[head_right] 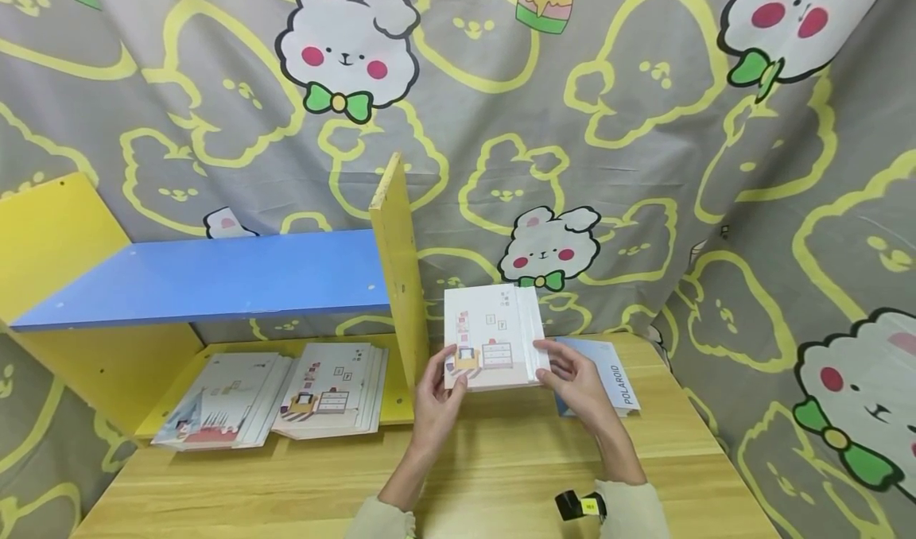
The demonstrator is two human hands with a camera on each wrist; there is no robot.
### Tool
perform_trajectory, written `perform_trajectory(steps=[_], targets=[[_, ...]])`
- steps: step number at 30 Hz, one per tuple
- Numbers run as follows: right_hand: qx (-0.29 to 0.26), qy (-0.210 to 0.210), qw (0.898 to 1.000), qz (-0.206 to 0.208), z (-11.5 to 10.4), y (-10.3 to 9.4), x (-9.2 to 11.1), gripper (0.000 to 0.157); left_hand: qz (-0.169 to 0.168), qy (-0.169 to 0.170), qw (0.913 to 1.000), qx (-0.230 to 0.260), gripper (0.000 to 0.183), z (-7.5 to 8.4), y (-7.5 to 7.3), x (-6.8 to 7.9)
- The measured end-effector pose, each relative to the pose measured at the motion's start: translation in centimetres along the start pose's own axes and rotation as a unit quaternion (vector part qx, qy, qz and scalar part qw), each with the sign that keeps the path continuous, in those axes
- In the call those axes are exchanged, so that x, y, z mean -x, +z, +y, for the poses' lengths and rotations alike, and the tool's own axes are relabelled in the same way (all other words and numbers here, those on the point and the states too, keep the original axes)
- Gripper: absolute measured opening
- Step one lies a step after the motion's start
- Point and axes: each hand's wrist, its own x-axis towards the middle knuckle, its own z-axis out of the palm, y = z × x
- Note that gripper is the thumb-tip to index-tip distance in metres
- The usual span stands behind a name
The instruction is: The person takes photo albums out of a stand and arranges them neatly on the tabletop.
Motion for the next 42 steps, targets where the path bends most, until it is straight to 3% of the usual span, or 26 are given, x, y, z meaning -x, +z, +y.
perform_trajectory(steps=[26, 42], targets=[[0.013, 0.031, 0.999, -0.014, 1.3, -0.4, -0.3, 0.051, 0.016, -0.020, 0.9997, 0.001, 0.051, -1.8, 0.2, 0.2], [0.012, 0.047, 0.999, -0.020, 1.7, -0.5, -0.3, 0.053, 0.032, -0.018, 0.9979, -0.053, 0.047, -2.2, 0.4, 0.6]])
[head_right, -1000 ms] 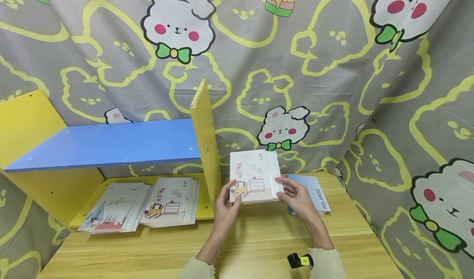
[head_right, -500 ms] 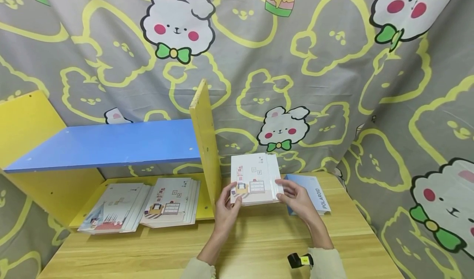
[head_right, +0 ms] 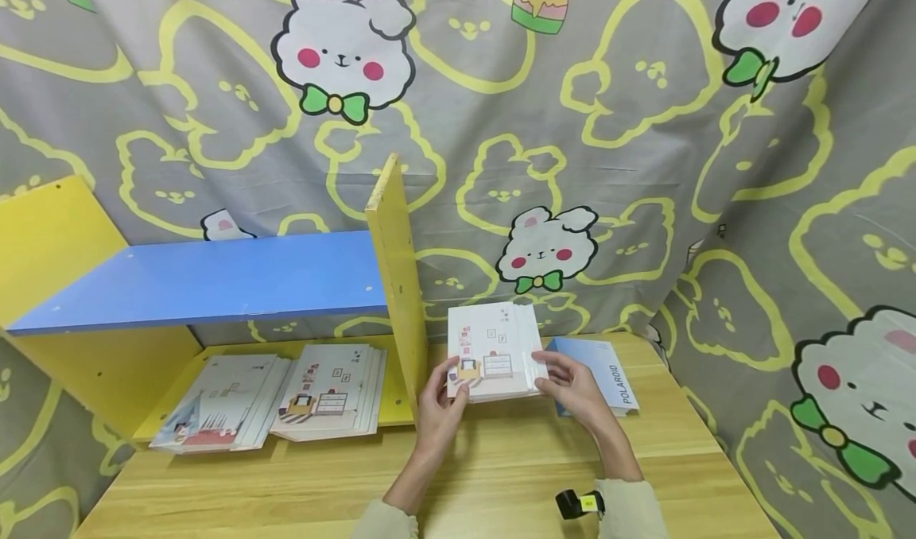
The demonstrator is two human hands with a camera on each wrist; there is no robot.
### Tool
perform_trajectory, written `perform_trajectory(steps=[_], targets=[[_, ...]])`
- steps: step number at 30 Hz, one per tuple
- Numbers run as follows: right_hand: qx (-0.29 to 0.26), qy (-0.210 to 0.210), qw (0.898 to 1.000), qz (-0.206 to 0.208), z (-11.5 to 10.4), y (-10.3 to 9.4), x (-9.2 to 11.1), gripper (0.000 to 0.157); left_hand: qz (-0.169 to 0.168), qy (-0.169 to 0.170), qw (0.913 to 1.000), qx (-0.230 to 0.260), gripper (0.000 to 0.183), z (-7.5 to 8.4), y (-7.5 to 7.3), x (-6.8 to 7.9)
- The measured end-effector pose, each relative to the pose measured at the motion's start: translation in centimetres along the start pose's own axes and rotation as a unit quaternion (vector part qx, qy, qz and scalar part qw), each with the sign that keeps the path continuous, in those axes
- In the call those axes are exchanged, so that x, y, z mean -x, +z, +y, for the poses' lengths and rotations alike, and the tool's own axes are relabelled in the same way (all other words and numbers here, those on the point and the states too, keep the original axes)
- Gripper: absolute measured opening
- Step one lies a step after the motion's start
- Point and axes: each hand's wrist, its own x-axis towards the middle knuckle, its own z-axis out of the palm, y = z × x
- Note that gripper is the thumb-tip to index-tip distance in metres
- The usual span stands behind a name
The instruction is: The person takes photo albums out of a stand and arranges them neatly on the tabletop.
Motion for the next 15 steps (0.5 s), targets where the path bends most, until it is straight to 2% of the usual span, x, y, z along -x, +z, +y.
perform_trajectory(steps=[7, 15], targets=[[0.007, 0.003, 1.000, -0.004, 0.20, 0.04, -0.06, 0.052, 0.001, -0.022, 0.9997, -0.011, 0.048, -0.05, 0.00, 0.04], [0.008, 0.011, 1.000, -0.004, 0.64, 0.10, -0.13, 0.052, 0.000, -0.030, 0.9995, -0.006, 0.047, -0.55, -0.01, 0.09]])
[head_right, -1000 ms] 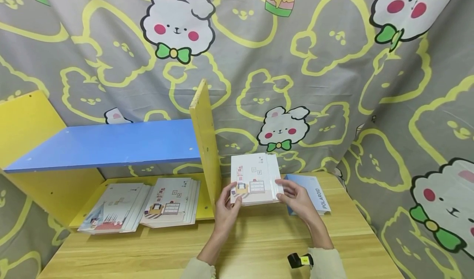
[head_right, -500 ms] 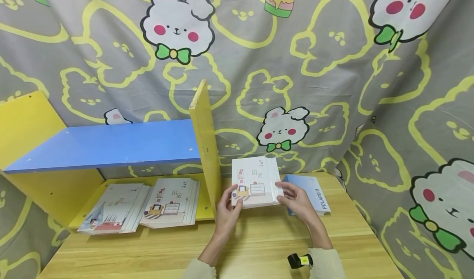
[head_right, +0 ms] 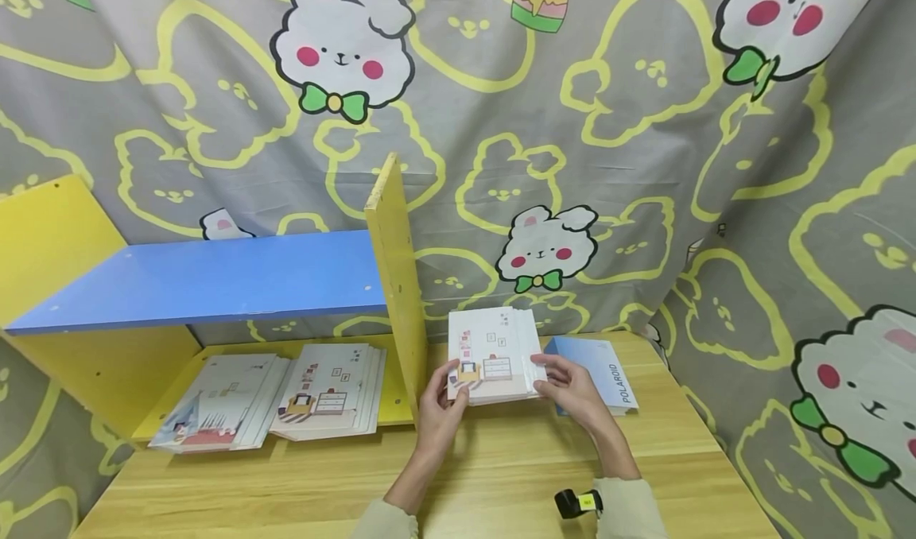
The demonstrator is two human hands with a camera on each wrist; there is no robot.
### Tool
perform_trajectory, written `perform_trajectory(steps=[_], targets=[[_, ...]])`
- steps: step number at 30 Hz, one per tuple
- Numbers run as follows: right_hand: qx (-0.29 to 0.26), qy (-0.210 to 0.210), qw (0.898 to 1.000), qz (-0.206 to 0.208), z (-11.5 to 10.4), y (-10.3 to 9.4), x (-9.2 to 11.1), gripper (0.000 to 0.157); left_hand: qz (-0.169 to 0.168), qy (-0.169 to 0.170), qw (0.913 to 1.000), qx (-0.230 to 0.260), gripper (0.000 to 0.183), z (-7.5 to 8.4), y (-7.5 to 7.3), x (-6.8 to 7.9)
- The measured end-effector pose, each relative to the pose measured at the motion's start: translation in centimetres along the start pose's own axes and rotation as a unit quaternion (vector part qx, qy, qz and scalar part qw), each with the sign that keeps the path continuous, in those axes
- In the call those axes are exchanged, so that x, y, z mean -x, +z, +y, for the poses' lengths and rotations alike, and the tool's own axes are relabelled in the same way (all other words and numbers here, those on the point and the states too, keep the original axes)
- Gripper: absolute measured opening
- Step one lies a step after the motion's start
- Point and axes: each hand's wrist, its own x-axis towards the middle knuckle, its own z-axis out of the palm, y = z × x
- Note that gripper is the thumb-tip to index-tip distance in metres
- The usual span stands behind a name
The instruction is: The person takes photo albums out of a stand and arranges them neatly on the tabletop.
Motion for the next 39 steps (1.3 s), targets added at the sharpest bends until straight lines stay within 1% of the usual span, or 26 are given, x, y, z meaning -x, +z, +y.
perform_trajectory(steps=[8, 15, 26, 33, 39], targets=[[0.002, 0.004, 1.000, -0.003, 0.5, 0.2, -0.1, 0.052, 0.000, 0.008, 1.0000, 0.001, 0.047, -0.7, 0.0, 0.0], [0.002, 0.002, 1.000, -0.009, 0.8, 0.4, -0.3, 0.052, 0.005, 0.003, 0.9999, 0.010, 0.047, -1.0, 0.0, 0.0], [0.004, 0.002, 1.000, -0.014, 1.5, 0.2, -0.4, 0.051, -0.005, -0.024, 0.9997, 0.004, 0.048, -1.4, -0.1, 0.0], [0.006, 0.006, 1.000, -0.018, 1.8, 0.1, -0.4, 0.052, -0.008, -0.038, 0.9992, 0.014, 0.048, -1.6, -0.1, 0.0], [0.005, 0.010, 1.000, -0.022, 2.1, 0.2, -0.5, 0.052, -0.009, -0.050, 0.9987, 0.004, 0.047, -1.9, -0.3, 0.0]])
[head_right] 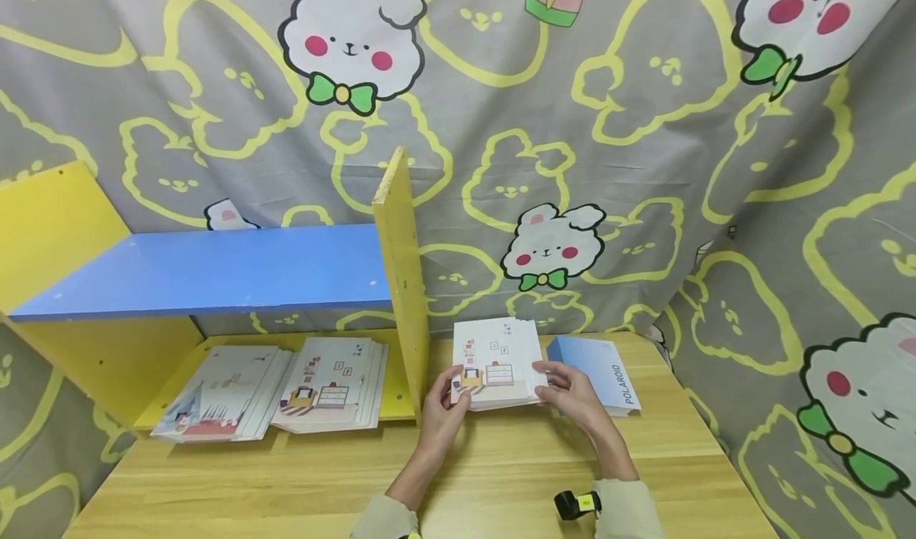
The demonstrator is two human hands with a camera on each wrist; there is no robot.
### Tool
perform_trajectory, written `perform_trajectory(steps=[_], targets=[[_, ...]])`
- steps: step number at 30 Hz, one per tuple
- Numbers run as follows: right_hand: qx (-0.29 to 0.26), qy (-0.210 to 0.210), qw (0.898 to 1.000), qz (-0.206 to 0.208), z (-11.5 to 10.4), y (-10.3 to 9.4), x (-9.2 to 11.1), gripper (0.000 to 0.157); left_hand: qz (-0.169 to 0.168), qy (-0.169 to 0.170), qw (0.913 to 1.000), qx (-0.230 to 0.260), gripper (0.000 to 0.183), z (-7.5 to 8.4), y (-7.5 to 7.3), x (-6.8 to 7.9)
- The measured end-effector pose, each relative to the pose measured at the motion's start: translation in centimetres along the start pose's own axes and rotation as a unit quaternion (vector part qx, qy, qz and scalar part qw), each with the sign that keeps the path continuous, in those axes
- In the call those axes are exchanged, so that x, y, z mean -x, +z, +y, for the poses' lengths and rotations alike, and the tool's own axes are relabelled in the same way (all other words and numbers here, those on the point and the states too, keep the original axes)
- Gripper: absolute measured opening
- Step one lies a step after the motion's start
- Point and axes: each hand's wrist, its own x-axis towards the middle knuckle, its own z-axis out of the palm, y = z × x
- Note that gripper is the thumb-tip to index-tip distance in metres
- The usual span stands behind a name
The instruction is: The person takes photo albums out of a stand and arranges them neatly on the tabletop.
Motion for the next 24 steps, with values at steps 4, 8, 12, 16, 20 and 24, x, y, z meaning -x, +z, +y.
perform_trajectory(steps=[4, 8, 12, 16, 20, 24], targets=[[0.000, 0.001, 1.000, 0.000, 0.04, -0.06, -0.02, 0.052, -0.002, -0.003, 1.0000, -0.005, 0.047, -0.05, -0.05, -0.05], [0.000, 0.001, 1.000, -0.001, 0.06, -0.05, 0.02, 0.052, -0.002, -0.004, 1.0000, -0.009, 0.046, -0.09, -0.09, -0.03], [-0.003, 0.002, 1.000, -0.001, 0.12, -0.03, 0.03, 0.051, 0.001, -0.008, 0.9999, -0.014, 0.046, -0.12, -0.11, -0.04], [-0.003, 0.002, 1.000, 0.000, 0.25, 0.02, -0.02, 0.050, 0.002, -0.014, 0.9997, -0.018, 0.046, -0.20, -0.11, -0.04], [-0.001, 0.004, 1.000, 0.003, 0.31, 0.15, -0.03, 0.050, 0.003, -0.012, 0.9998, -0.019, 0.047, -0.20, -0.07, -0.01], [-0.003, 0.004, 1.000, 0.004, 0.48, 0.24, -0.08, 0.049, 0.003, -0.012, 0.9998, -0.018, 0.049, -0.20, -0.07, 0.03]])
